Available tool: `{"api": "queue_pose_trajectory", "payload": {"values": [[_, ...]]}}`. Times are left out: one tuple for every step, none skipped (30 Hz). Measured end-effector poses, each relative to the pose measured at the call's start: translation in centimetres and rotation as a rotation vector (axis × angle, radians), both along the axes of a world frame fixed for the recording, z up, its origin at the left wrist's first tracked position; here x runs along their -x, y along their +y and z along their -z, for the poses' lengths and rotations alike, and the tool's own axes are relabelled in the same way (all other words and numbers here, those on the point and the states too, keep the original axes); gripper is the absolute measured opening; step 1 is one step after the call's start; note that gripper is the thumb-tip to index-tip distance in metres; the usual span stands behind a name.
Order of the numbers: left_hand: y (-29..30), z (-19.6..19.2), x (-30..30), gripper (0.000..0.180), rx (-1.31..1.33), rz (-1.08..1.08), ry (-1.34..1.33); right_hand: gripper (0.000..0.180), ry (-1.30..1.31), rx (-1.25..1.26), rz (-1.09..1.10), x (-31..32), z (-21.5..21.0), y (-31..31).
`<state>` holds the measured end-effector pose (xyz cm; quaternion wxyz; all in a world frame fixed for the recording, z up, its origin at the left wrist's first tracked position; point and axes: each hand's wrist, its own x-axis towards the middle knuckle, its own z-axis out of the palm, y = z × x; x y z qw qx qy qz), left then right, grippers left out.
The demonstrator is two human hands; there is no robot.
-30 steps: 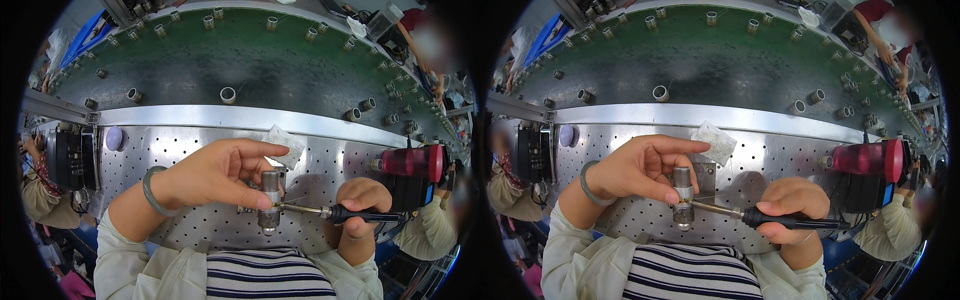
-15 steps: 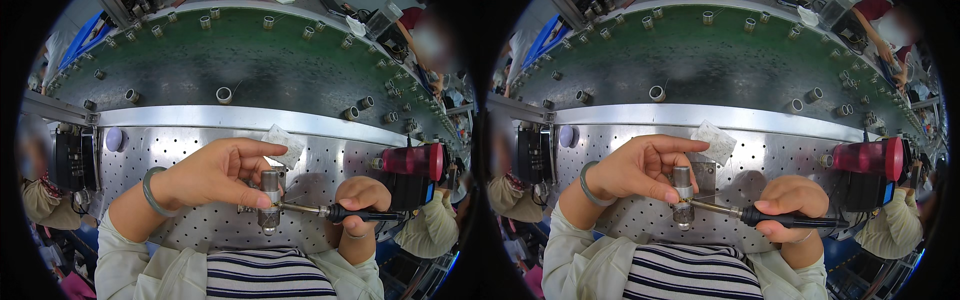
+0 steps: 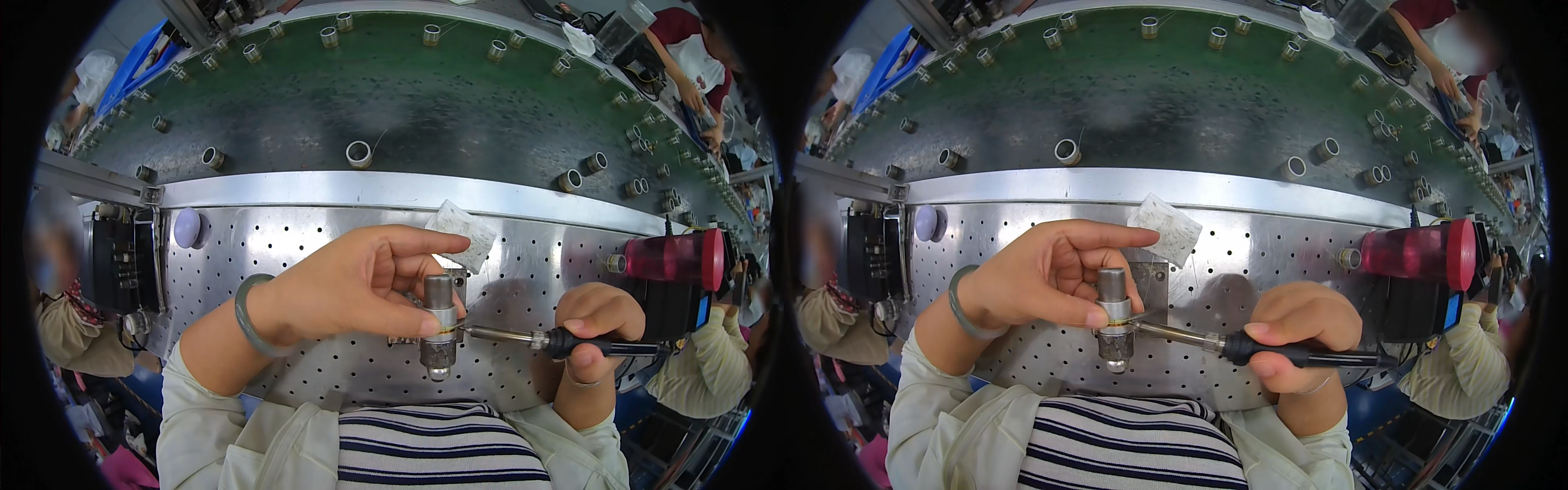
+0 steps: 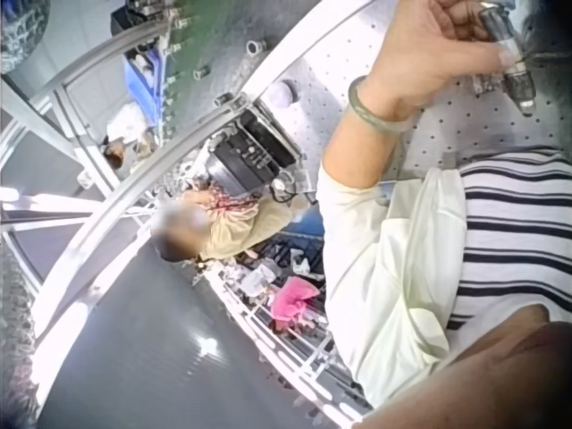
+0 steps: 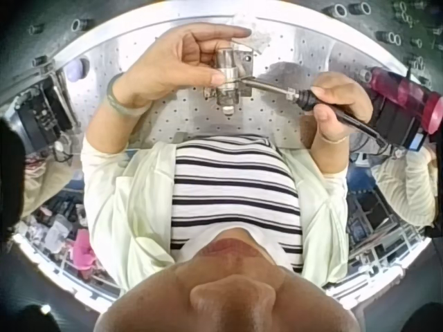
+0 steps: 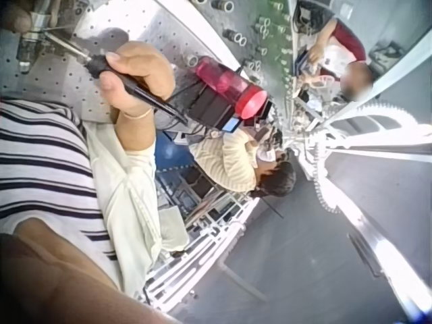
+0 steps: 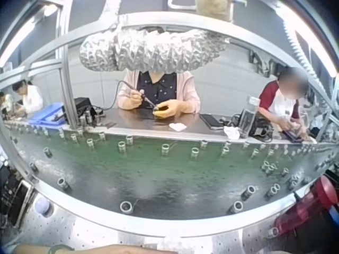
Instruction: The person uses a soldering iron to apply heat to small cylindrical metal components held in a fixture. They repeatedly pick up components from a conveyor belt, solder them, and place them back on the belt. The person also cleans the soldering iron tip with a sponge.
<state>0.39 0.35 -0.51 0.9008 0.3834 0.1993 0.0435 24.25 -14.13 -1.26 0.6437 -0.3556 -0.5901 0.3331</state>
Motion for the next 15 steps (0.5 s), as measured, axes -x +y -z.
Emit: {"api": "queue_pose_trajectory", "payload": {"values": [[0.1, 0.1, 0.0, 0.077, 0.009, 0.011, -0.005, 0.021, 0.06, 0.017, -0.005, 0.0, 0.1, -0.1], [0.3, 0.3, 0.0, 0.077, 0.015, 0.021, -0.012, 0.021, 0.118, 0.031, -0.011, -0.1, 0.2, -0.2], [0.4, 0.5, -0.1, 0.077, 0.021, 0.031, -0.02, 0.021, 0.127, 0.035, -0.012, -0.1, 0.3, -0.3], [0.4, 0.6, -0.1, 0.077, 0.028, 0.048, -0.028, 0.021, 0.136, 0.038, -0.015, -0.2, 0.5, -0.4], [0.7, 0.4, 0.0, 0.076, 0.022, 0.058, -0.03, 0.021, 0.149, 0.03, -0.027, -0.1, 0.5, -0.1], [1.0, 0.3, 0.3, 0.075, 0.016, 0.065, -0.032, 0.022, 0.166, 0.048, -0.01, 0.0, 0.5, 0.0], [0.8, 0.8, 0.2, 0.074, 0.036, 0.05, -0.072, 0.022, 0.184, 0.067, 0.002, 0.0, 0.3, -0.3], [0.7, 1.3, 0.3, 0.073, 0.031, 0.021, -0.102, 0.023, 0.211, 0.065, -0.005, 0.3, 0.1, 0.1], [1.1, 1.3, 0.5, 0.072, 0.013, -0.014, -0.124, 0.026, 0.186, 0.041, 0.083, 0.8, -0.1, 0.5], [1.7, 0.8, 0.5, 0.069, -0.029, -0.077, -0.129, 0.027, 0.223, 0.063, 0.103, 0.8, -0.2, 0.4], [2.8, 0.6, 0.2, 0.063, -0.109, -0.142, -0.088, 0.029, 0.247, 0.095, 0.146, 0.6, -0.5, -0.1], [3.9, 0.5, 0.5, 0.058, -0.271, -0.252, -0.071, 0.03, 0.254, 0.092, 0.187, 0.5, -0.5, -0.5], [5.3, 0.2, 0.8, 0.053, -0.431, -0.363, -0.056, 0.031, 0.263, 0.09, 0.228, 0.4, -0.4, -0.7], [7.3, 0.0, 1.3, 0.046, -0.704, -0.438, 0.133, 0.031, 0.255, 0.096, 0.268, 0.2, -0.2, -1.0], [9.6, -0.3, 2.6, 0.039, -0.971, -0.52, 0.327, 0.031, 0.259, 0.109, 0.285, 0.2, -0.1, -1.3]]}}
